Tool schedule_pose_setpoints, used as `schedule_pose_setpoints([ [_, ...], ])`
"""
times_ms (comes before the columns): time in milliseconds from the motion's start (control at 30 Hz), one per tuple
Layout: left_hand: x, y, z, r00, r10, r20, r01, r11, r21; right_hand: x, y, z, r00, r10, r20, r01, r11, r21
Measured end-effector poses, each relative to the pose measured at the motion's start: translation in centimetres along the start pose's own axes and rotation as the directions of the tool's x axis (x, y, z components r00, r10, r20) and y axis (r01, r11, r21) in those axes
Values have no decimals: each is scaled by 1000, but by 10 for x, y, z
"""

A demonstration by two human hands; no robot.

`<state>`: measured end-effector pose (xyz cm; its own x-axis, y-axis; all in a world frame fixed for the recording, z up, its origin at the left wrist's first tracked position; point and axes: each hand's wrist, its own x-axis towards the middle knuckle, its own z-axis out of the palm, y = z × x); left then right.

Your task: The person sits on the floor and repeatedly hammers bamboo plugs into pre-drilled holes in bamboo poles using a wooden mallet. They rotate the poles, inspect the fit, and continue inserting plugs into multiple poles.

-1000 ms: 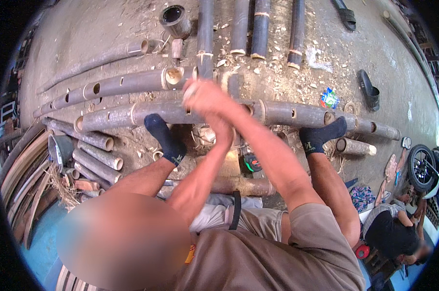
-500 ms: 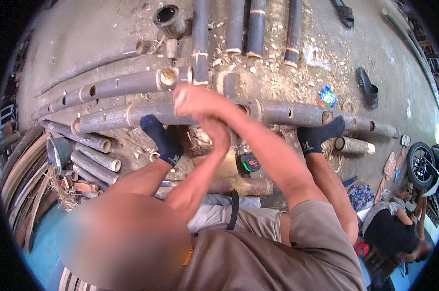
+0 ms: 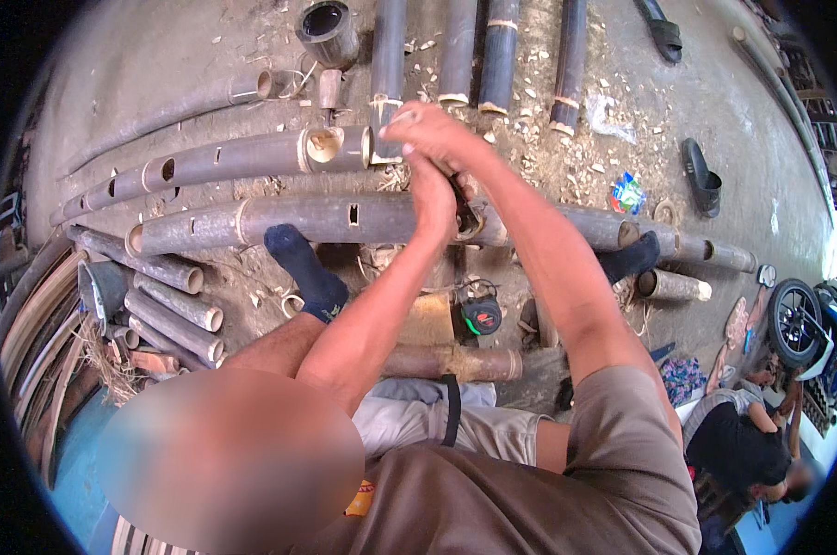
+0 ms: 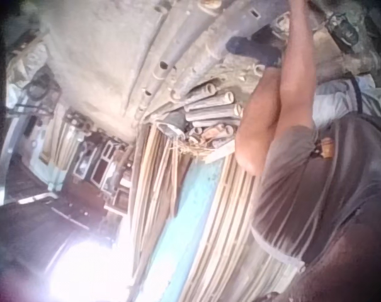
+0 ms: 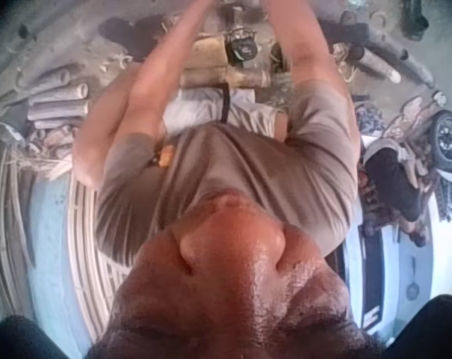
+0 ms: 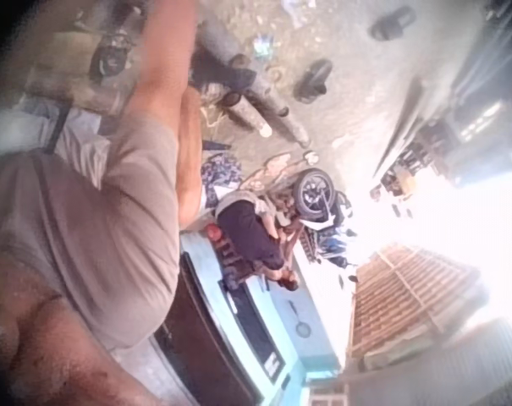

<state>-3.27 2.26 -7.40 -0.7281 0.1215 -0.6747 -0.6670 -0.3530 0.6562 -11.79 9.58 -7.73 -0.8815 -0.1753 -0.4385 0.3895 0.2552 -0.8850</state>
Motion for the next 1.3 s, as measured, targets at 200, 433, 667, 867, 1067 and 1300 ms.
schedule_pose_setpoints([
  [200, 14, 8, 28, 924, -245, 293, -18, 738, 674, -61, 44, -44, 796, 160, -583, 189, 850, 491],
  [433, 18, -10, 24, 593, -555, 583, -370, 455, 810, -141, 92, -18, 492, 423, -761, 536, 542, 647],
  [667, 36, 25, 5, 914, -66, 400, -275, 624, 731, -65, 1, -11, 492, 155, -857, 371, 853, 367],
  [867, -20, -14, -53, 897, 426, 121, -432, 782, 449, -62, -33, 38, 936, -85, -342, 160, 967, 199],
  [1067, -45, -34, -46, 887, 460, -40, -441, 870, 222, -66, -24, 86, 907, -315, 281, 358, 927, -116],
  [1300, -9, 2, -9, 984, 63, 166, -83, 990, 112, -10, -14, -16, 980, 45, 192, -109, 934, 339],
])
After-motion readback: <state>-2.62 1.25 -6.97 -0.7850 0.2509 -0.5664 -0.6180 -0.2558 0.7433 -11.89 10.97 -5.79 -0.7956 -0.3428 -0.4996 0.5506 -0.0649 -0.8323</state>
